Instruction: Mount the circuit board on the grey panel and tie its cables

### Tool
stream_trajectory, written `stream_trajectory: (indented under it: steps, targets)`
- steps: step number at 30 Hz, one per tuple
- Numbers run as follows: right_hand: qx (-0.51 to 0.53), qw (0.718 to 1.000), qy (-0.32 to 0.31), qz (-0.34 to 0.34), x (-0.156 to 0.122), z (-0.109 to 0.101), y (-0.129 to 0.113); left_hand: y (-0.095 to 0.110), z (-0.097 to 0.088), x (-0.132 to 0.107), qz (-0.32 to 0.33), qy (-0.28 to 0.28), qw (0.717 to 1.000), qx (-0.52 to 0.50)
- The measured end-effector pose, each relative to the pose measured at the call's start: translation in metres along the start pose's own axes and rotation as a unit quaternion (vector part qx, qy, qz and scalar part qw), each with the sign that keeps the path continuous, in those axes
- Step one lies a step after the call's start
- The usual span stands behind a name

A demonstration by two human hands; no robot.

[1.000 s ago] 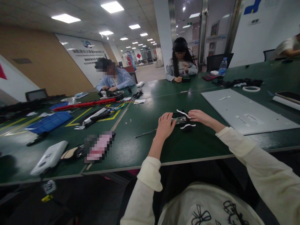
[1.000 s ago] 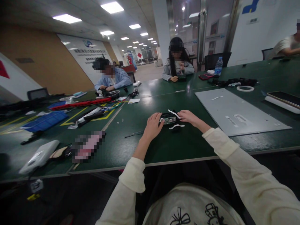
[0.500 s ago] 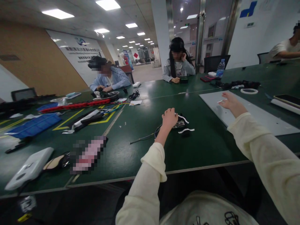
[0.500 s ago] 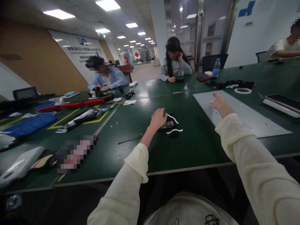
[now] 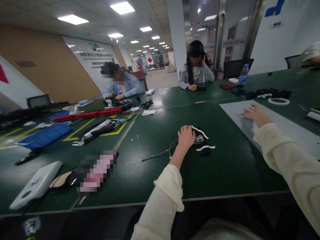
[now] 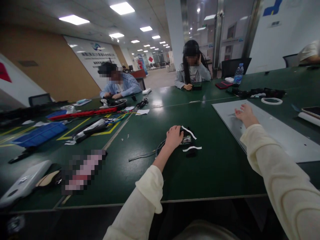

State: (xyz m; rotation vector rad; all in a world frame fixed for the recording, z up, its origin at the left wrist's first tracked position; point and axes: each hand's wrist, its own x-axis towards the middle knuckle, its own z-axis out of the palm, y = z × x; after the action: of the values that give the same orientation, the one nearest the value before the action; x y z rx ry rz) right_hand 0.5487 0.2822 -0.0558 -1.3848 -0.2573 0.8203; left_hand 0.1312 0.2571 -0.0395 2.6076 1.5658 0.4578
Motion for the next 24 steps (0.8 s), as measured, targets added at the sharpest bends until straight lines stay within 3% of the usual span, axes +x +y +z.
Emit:
stream_trajectory:
  steps: [3,10,14,16,19,24]
  targets:
    - [-0.027,0.999,0.006,0.018,-0.003,0.003,0.001,-0.001,0.001,-0.001,0.003,-0.001,1.0,-0.004]
    - [-0.034,0.999,-0.026,-0.018,-0.029,0.0,-0.007,0.002,0.0,-0.003,-0.013,-0.002,1.0,0.014]
    - [-0.003,0.995,-0.095,-0.023,-0.059,0.022,-0.007,0.001,0.0,-0.002,-0.012,-0.008,1.0,0.017]
    - [-0.003,0.987,-0.161,-0.016,-0.088,0.042,-0.002,0.001,0.001,-0.001,-0.008,-0.01,1.0,0.015]
    - [-0.032,0.946,-0.323,-0.02,-0.15,0.075,0.012,0.001,0.003,-0.001,-0.007,-0.002,1.0,0.019]
    - [-0.152,0.856,-0.479,-0.118,-0.253,0.118,0.045,0.0,0.006,-0.001,-0.007,0.028,0.999,0.013]
